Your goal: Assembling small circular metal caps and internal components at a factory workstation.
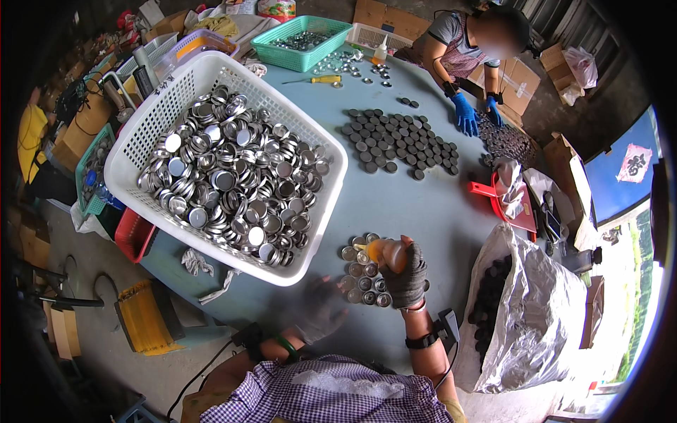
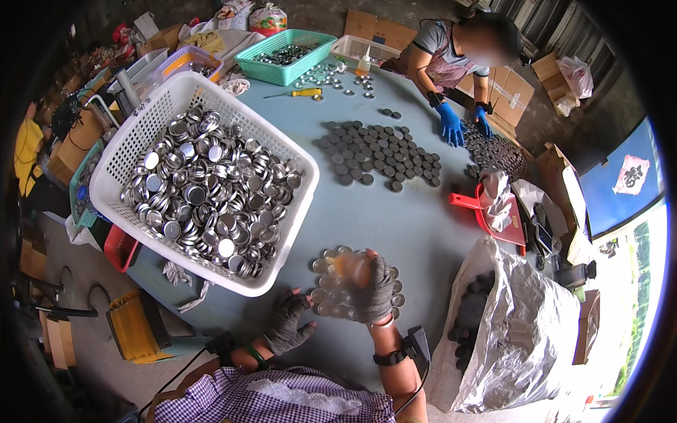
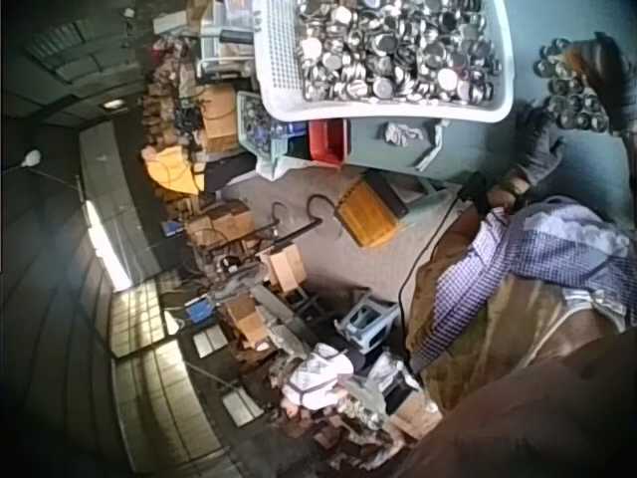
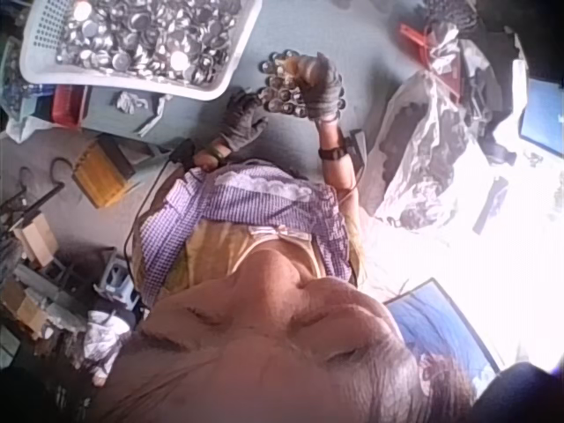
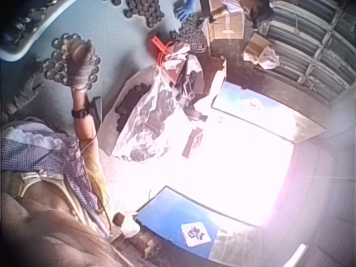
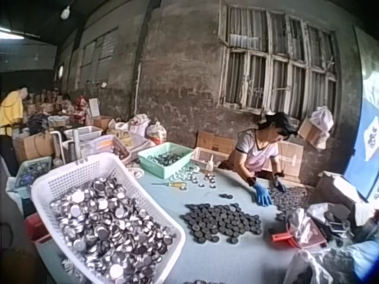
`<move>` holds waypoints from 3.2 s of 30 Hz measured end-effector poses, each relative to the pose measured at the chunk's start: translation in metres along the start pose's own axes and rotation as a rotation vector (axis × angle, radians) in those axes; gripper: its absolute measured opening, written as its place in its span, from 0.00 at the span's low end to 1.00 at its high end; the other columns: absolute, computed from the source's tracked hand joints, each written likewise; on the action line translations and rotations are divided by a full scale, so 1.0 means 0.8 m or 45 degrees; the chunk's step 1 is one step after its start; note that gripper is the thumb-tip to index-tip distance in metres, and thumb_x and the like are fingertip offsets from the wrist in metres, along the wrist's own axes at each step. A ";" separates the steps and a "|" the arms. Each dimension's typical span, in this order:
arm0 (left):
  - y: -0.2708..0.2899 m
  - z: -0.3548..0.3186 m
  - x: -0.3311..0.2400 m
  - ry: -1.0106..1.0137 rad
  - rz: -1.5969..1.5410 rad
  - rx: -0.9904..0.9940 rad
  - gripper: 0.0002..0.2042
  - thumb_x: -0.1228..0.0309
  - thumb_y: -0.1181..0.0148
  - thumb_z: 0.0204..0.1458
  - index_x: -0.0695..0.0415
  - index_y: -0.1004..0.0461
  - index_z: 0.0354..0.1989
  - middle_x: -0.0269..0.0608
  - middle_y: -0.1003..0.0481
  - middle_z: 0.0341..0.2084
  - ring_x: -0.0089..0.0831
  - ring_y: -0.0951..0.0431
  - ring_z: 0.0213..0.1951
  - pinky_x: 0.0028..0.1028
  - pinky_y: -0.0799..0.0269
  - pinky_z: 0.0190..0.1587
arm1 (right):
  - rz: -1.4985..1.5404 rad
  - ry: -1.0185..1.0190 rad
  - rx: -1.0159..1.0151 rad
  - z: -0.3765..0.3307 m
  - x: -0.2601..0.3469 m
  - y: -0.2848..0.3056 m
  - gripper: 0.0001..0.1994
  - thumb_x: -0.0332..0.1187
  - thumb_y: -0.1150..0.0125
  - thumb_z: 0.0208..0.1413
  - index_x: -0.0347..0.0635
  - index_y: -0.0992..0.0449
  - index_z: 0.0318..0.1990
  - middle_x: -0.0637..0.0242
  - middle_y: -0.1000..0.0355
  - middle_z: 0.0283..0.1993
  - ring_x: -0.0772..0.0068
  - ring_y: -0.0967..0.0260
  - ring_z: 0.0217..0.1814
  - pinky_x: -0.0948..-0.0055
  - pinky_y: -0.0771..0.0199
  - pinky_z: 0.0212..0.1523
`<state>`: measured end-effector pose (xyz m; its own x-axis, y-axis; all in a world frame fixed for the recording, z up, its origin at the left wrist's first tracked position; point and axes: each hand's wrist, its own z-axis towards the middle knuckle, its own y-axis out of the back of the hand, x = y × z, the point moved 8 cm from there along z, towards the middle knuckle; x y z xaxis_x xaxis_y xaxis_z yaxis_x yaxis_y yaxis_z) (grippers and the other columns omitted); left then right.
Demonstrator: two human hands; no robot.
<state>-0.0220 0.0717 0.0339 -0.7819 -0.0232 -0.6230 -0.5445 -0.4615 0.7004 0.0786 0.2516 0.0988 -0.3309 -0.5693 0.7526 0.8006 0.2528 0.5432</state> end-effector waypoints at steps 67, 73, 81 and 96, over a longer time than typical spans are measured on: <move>0.098 -0.158 0.111 0.801 -0.577 -0.782 0.33 0.80 0.32 0.45 0.64 0.39 0.61 0.41 0.31 0.53 0.31 0.29 0.52 0.30 0.33 0.57 | 0.969 -0.784 0.688 -0.200 -0.009 -0.071 0.20 0.34 0.40 0.59 0.39 0.34 0.56 0.63 0.28 0.45 0.75 0.28 0.41 0.74 0.26 0.45; 0.116 -0.175 0.206 0.676 -0.591 -0.930 0.37 0.78 0.29 0.42 0.66 0.41 0.62 0.48 0.34 0.57 0.36 0.34 0.59 0.35 0.39 0.64 | -0.575 -0.249 -0.378 -0.135 -0.093 0.161 0.20 0.39 0.35 0.47 0.42 0.27 0.48 0.53 0.28 0.47 0.49 0.32 0.50 0.55 0.31 0.51; 0.132 -0.210 0.048 0.796 -0.051 -0.656 0.27 0.78 0.33 0.44 0.62 0.35 0.55 0.50 0.32 0.53 0.40 0.31 0.56 0.36 0.35 0.58 | -1.207 -0.915 -0.317 -0.142 -0.269 0.304 0.35 0.48 0.40 0.50 0.43 0.39 0.65 0.46 0.47 0.70 0.40 0.54 0.73 0.53 0.47 0.69; -0.201 0.133 -0.264 -0.279 -0.833 0.460 0.15 0.73 0.35 0.49 0.62 0.26 0.46 0.49 0.24 0.43 0.41 0.23 0.45 0.31 0.28 0.50 | -1.098 -0.523 -0.282 -0.139 -0.232 0.320 0.31 0.47 0.41 0.51 0.46 0.36 0.62 0.49 0.40 0.65 0.44 0.41 0.64 0.54 0.37 0.61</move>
<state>0.1982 0.2454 0.0902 -0.2889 0.3476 -0.8920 -0.9516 -0.0021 0.3074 0.4005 0.3351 0.0570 -0.9609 -0.1626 0.2239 0.2642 -0.2985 0.9171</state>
